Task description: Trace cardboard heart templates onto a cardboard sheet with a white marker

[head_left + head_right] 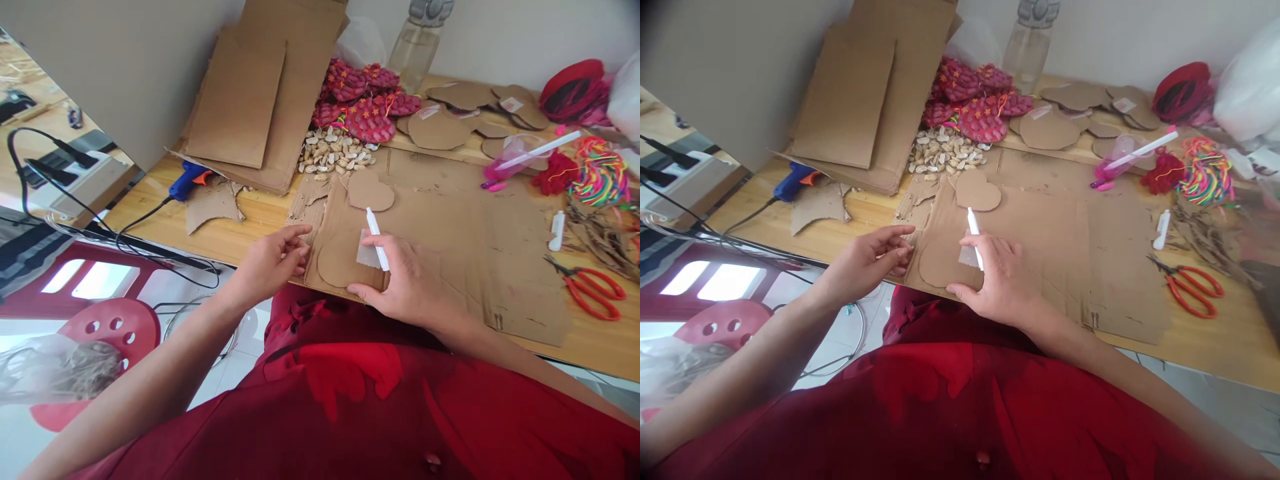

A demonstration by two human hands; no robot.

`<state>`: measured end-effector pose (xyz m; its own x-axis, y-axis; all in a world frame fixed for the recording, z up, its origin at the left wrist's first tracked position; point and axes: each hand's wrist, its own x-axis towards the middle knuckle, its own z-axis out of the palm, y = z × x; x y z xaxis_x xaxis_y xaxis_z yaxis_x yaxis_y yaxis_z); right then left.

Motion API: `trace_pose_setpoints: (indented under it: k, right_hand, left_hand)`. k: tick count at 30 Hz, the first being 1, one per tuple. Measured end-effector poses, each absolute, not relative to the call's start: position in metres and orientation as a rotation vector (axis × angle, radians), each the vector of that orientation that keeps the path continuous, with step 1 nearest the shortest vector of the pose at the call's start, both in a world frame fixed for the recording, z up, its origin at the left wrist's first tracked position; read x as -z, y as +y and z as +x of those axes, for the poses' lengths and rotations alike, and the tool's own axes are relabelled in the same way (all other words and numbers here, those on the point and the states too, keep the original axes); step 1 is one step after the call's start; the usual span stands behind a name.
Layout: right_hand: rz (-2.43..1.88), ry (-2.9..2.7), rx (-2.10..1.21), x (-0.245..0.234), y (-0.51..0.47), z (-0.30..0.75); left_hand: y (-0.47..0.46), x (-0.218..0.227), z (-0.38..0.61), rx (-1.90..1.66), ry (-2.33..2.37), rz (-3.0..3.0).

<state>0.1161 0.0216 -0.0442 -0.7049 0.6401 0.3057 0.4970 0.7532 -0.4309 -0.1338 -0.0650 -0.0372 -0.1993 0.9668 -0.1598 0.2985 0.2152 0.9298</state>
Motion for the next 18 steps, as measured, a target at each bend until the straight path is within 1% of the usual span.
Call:
trace_pose_setpoints:
  k: [5, 9, 18]
  right_hand:
    - [-0.856, -2.551, -0.425, 0.044, 0.024, 0.112]
    - [-0.828, -2.546, -0.421, 0.046, 0.028, 0.109]
    - [-0.858, -2.563, -0.442, 0.043, 0.029, 0.105]
  left_hand:
    - [-0.093, 0.05, -0.133, -1.087, 1.583, 1.428]
    - [-0.1, 0.062, -0.124, -1.187, 1.664, 1.627]
    - [-0.096, 0.065, -0.125, -1.199, 1.651, 1.623]
